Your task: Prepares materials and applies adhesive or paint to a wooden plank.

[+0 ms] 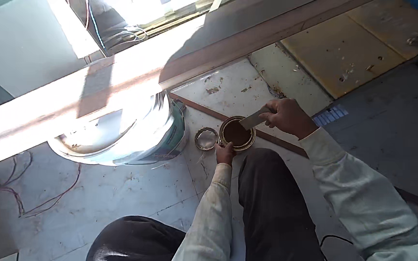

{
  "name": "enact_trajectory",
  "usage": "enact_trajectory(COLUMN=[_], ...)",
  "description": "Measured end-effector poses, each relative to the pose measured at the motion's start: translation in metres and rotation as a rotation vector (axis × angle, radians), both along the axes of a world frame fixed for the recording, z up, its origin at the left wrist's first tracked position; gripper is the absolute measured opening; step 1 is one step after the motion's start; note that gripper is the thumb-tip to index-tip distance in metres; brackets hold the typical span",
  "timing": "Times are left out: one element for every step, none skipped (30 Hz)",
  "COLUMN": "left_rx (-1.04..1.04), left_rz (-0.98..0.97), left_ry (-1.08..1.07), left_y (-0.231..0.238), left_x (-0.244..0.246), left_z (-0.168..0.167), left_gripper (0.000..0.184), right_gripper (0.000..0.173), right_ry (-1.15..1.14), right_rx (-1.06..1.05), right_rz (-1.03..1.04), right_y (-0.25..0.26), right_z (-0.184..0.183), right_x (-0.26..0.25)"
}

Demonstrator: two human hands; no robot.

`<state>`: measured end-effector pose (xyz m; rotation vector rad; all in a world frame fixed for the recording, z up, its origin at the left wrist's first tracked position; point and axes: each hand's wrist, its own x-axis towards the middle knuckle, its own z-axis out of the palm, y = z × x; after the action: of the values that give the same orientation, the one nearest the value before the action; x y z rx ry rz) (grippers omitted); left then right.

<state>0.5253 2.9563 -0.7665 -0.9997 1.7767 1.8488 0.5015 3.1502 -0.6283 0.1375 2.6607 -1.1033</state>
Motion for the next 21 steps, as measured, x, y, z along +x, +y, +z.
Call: enact_trajectory(left_rx=[-0.004,-0.006,-0.024,-0.063,-0.129,-0.222,-0.327,-0.424,-0.51,-0.582,-0.644,-0.7,-0.749,-0.784,-0.811,-0.844,-0.876,-0.9,-0.928,-0.957,-0.985], left_rz=[0.005,0.006,-0.002,-0.023,-0.068,-0.133,-0.218,-0.308,-0.401,-0.492,-0.58,-0.654,-0.713,-0.755,-0.796,-0.846,-0.898,-0.944,-0.979,-1.025,-1.08], left_ry=[0.008,0.019,0.029,0.036,0.04,0.034,0.021,0.02,0.025,0.033,0.051,0.084,0.123,0.167,0.203,0.226,0.237,0.262,0.306,0.308,0.292], left_y=[0.005,0.009,0.011,0.013,0.015,0.016,0.017,0.02,0.022,0.024,0.025,0.025,0.026,0.027,0.029,0.03,0.03,0.031,0.033,0.038,0.043], left_x=[-0.005,-0.007,-0.007,-0.008,-0.013,-0.016,-0.016,-0.015,-0.013,-0.01,-0.006,-0.003,-0.002,0.0,0.002,0.007,0.013,0.019,0.02,0.018,0.018], left_z=[-0.003,-0.007,-0.011,-0.014,-0.015,-0.013,-0.008,0.002,0.016,0.033,0.051,0.067,0.08,0.092,0.101,0.109,0.116,0.124,0.132,0.143,0.154], left_gripper=[0.05,0.049,0.049,0.05,0.052,0.053,0.053,0.052,0.05,0.05,0.051,0.052,0.049,0.046,0.042,0.04,0.04,0.042,0.043,0.043,0.044], right_gripper=[0.017,0.019,0.02,0.022,0.021,0.02,0.02,0.02,0.022,0.023,0.023,0.022,0.022,0.022,0.022,0.022,0.02,0.017,0.016,0.017,0.02], right_ry=[0.017,0.032,0.041,0.06,0.097,0.154,0.193,0.199,0.169,0.126,0.101,0.083,0.055,0.034,0.022,0.016,0.013,0.008,0.025,0.014,-0.034], right_rx=[0.001,0.007,0.019,0.035,0.058,0.077,0.096,0.134,0.171,0.21,0.249,0.29,0.334,0.369,0.395,0.408,0.411,0.406,0.41,0.417,0.415], right_rz=[-0.039,-0.058,-0.055,-0.04,-0.017,0.016,0.06,0.118,0.183,0.252,0.316,0.365,0.402,0.423,0.437,0.441,0.436,0.422,0.398,0.376,0.376], right_y=[0.008,0.015,0.018,0.019,0.017,0.014,0.009,0.004,-0.001,-0.006,-0.01,-0.012,-0.014,-0.015,-0.015,-0.016,-0.019,-0.022,-0.023,-0.023,-0.023], right_z=[0.0,-0.004,-0.011,-0.018,-0.026,-0.034,-0.042,-0.048,-0.049,-0.05,-0.052,-0.054,-0.052,-0.049,-0.045,-0.042,-0.041,-0.037,-0.032,-0.025,-0.014], right_x=[0.006,0.012,0.018,0.022,0.022,0.019,0.018,0.015,0.012,0.01,0.009,0.01,0.011,0.012,0.015,0.02,0.029,0.038,0.043,0.047,0.051])
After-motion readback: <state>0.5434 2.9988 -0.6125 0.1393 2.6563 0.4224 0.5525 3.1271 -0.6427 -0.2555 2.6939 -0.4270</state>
